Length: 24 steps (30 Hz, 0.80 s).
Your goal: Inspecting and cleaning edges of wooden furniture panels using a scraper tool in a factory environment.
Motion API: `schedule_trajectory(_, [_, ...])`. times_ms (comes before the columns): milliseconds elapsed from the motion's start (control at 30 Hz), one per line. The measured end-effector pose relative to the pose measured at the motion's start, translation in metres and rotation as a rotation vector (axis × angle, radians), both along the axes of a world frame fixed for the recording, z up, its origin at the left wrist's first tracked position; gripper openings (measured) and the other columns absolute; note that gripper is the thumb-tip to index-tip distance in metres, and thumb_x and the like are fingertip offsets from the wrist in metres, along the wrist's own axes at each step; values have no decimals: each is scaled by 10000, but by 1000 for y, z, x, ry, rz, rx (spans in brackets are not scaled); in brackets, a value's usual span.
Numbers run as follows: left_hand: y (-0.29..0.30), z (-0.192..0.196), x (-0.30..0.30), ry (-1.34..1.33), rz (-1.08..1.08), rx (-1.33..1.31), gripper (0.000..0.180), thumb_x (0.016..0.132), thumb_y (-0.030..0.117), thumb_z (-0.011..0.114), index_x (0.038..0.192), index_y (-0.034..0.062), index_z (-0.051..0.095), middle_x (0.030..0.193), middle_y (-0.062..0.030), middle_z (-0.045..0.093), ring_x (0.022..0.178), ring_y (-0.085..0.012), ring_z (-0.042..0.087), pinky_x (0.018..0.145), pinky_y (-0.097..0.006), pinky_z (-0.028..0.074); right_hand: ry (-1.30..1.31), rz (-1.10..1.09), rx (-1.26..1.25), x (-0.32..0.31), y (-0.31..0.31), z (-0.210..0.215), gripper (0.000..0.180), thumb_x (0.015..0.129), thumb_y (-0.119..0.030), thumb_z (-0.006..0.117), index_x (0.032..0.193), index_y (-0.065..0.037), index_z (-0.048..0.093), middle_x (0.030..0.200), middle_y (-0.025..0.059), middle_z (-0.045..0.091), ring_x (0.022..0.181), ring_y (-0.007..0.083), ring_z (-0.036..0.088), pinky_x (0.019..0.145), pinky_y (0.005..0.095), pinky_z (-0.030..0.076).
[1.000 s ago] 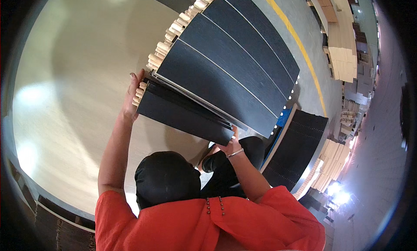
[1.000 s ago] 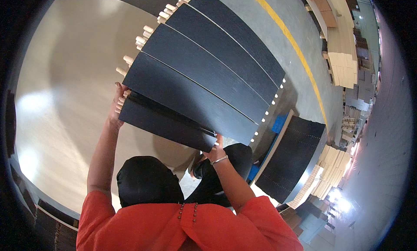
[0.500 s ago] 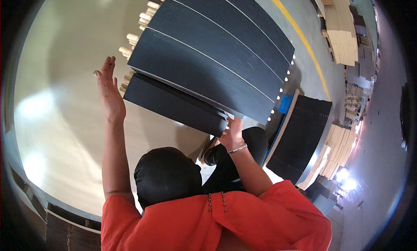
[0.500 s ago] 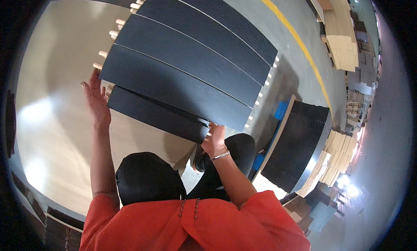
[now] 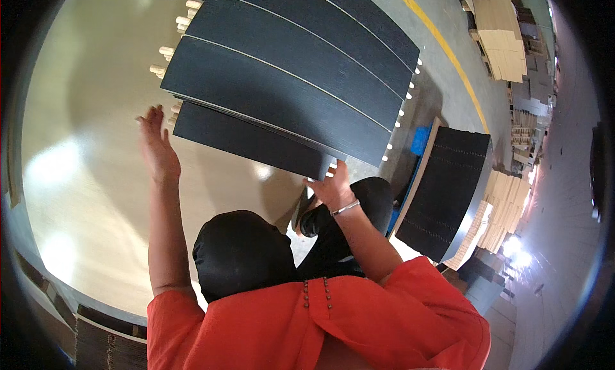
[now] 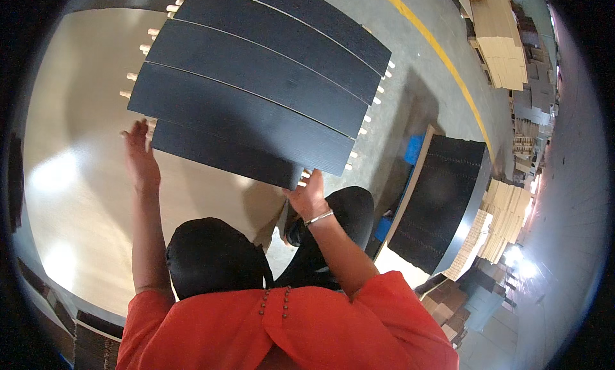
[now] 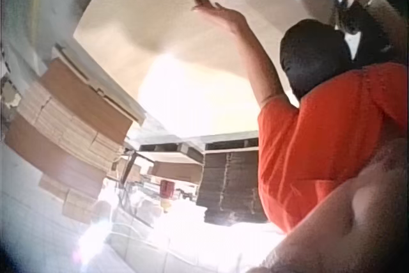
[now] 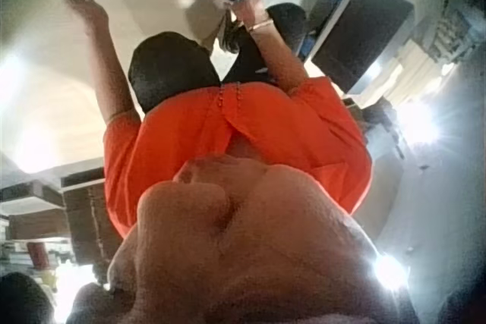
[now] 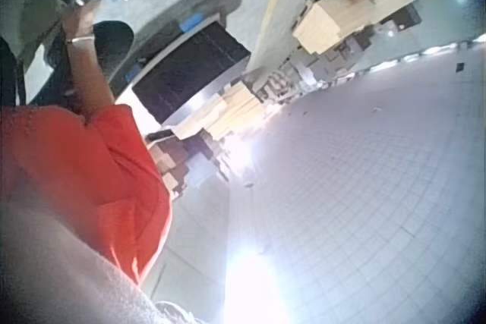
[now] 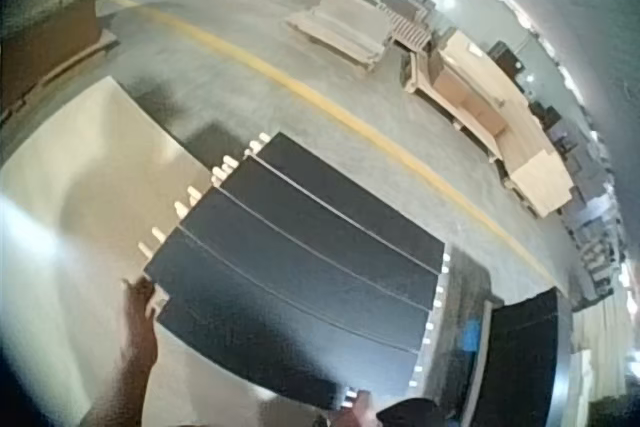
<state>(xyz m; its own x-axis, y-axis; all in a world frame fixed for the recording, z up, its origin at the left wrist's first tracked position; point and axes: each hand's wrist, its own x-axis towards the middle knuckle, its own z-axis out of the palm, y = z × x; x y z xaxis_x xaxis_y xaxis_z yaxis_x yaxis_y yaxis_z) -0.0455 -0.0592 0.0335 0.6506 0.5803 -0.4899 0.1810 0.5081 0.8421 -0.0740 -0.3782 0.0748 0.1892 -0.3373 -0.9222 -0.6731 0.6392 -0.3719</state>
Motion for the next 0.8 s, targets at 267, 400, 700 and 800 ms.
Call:
schedule_trajectory(267, [17,-52,-10,142,-483,-24,680,955,552,310,1365,13,365,1369,-113,418,1315,-199,307,1115,-353,152,-641,229,348,-26,-30,-85,407,932,-392,426,1141,-83,588,1118,49,627,1050,226,571,952,359,437])
schedule_trajectory(400, [23,-22,13,118,-600,13,847,896,673,301,1402,-6,321,1377,-186,402,1331,-253,301,1117,-385,141,-369,-45,375,-23,-34,-71,408,933,-397,423,1127,-84,599,1112,58,629,1030,234,580,939,380,447])
schedule_trajectory(700, [20,-42,8,87,-716,-48,787,933,604,299,1467,60,105,1513,-115,190,1396,-237,176,1134,-393,110,-235,-147,252,-19,-46,-101,417,916,-393,441,1117,-64,601,1126,98,624,1037,265,577,955,403,434])
schedule_trajectory(800, [20,-42,6,12,-671,-104,789,943,582,304,1478,75,23,1539,-92,121,1407,-229,142,1139,-391,96,-471,-44,524,-15,-41,-96,407,915,-379,440,1112,-61,602,1122,103,627,1043,269,577,953,407,436])
